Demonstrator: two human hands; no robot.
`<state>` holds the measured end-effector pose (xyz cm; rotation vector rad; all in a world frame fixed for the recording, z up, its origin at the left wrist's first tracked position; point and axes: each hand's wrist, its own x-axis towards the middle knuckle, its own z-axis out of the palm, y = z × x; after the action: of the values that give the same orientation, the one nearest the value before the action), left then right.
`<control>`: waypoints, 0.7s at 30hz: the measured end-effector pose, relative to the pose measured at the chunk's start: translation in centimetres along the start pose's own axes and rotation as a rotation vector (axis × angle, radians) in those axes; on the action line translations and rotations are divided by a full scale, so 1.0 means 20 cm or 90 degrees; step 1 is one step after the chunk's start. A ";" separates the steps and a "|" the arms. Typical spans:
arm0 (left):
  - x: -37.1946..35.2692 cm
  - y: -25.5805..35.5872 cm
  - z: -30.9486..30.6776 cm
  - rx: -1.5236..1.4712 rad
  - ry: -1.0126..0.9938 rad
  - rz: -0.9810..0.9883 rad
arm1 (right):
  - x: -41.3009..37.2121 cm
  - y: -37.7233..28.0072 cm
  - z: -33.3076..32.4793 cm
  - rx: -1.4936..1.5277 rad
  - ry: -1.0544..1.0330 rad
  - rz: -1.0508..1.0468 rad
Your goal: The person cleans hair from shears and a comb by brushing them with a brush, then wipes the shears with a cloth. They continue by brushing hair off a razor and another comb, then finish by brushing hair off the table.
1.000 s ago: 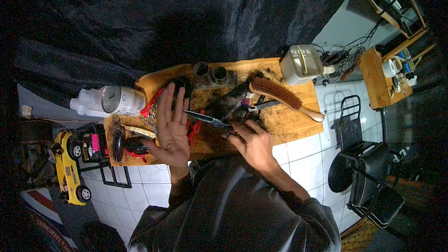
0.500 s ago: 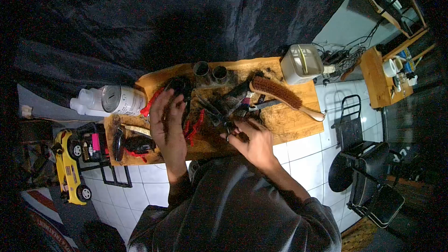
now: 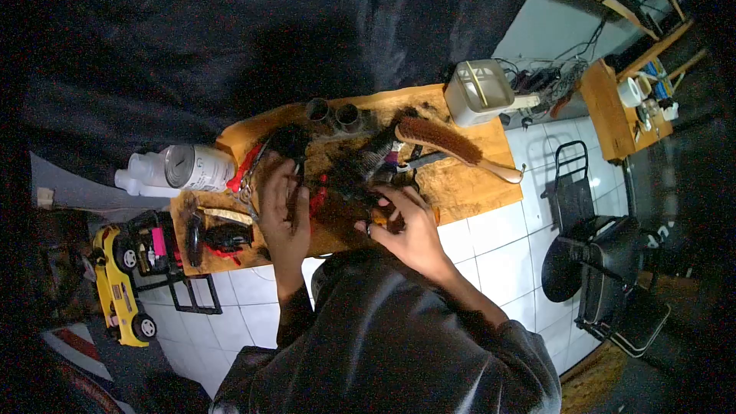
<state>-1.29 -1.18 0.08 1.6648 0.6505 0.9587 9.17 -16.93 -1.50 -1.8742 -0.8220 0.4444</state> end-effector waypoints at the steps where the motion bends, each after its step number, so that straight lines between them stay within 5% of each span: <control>1: -0.01 -0.01 -0.01 0.056 -0.044 0.014 | -0.01 -0.01 0.00 0.011 0.013 0.010; 2: -0.02 -0.08 -0.02 0.068 -0.064 0.075 | -0.02 -0.02 -0.01 0.021 0.028 0.022; 5: -0.07 0.03 0.01 -0.135 -0.092 -0.269 | -0.09 -0.04 -0.02 0.013 0.077 0.027; 6: -0.09 0.04 0.02 -0.123 -0.076 -0.295 | -0.11 -0.04 -0.02 0.008 0.081 0.029; 9: -0.13 -0.11 0.00 -0.149 -0.280 -0.140 | -0.19 -0.06 -0.06 0.001 0.096 0.054; 10: -0.15 -0.14 0.02 -0.343 -0.369 -0.247 | -0.22 -0.07 -0.07 0.008 0.099 0.072; 13: -0.18 -0.05 0.15 -0.294 -0.498 -0.241 | -0.30 -0.06 -0.11 -0.018 0.122 0.093; 14: -0.23 -0.16 0.18 -0.223 -0.551 -0.058 | -0.32 -0.05 -0.12 -0.024 0.138 0.090; 15: -0.20 -0.01 0.21 -0.149 -0.586 -0.060 | -0.34 -0.03 -0.14 -0.030 0.152 0.086; 21: -0.28 0.02 0.43 -0.241 -0.503 -0.300 | -0.34 -0.01 -0.21 -0.127 0.159 0.120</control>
<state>2.96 -10.35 -2.09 1.3085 0.2672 0.0401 7.01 -24.46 0.19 -2.1510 -0.5404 0.2414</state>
